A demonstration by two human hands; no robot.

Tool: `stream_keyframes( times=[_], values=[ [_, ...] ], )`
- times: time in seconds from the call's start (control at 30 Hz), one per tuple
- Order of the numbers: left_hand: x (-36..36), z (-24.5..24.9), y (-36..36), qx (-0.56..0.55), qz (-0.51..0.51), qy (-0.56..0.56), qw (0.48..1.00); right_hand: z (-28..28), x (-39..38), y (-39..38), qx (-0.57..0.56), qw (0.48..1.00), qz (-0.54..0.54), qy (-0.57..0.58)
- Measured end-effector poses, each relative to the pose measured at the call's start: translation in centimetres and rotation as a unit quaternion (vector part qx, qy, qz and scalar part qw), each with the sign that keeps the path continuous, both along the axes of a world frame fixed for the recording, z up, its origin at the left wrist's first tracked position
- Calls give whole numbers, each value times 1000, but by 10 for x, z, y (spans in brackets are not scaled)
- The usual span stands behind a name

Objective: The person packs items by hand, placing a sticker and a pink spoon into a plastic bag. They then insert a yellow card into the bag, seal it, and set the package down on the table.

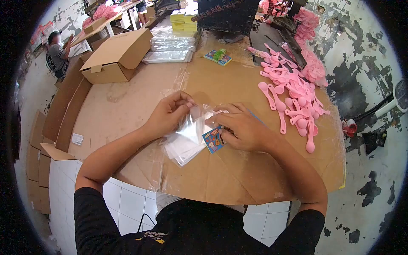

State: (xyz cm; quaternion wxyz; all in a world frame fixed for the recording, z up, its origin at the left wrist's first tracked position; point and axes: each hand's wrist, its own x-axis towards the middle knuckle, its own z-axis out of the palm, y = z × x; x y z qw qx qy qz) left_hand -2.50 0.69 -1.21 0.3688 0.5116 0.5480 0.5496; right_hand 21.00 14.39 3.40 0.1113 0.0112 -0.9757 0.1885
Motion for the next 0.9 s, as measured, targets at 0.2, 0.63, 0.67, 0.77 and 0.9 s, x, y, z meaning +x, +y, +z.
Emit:
stream_keyframes(
  times=[0.2,0.63,0.67,0.77,0.9],
  values=[
    [-12,10,2,125,23,-101,987,3,0,1,-16,1000,4,6],
    [7,29,-10,6,-41,-163,986,24,-4,13,-299,917,-192,179],
    [8,29,-10,12,-43,-161,986,26,-5,11,-303,915,-193,183],
    [11,31,-12,26,-45,-152,987,35,-6,4,-298,920,-185,175],
    [12,31,-13,35,-52,-117,991,42,-7,2,-169,962,-146,155]
  ],
)
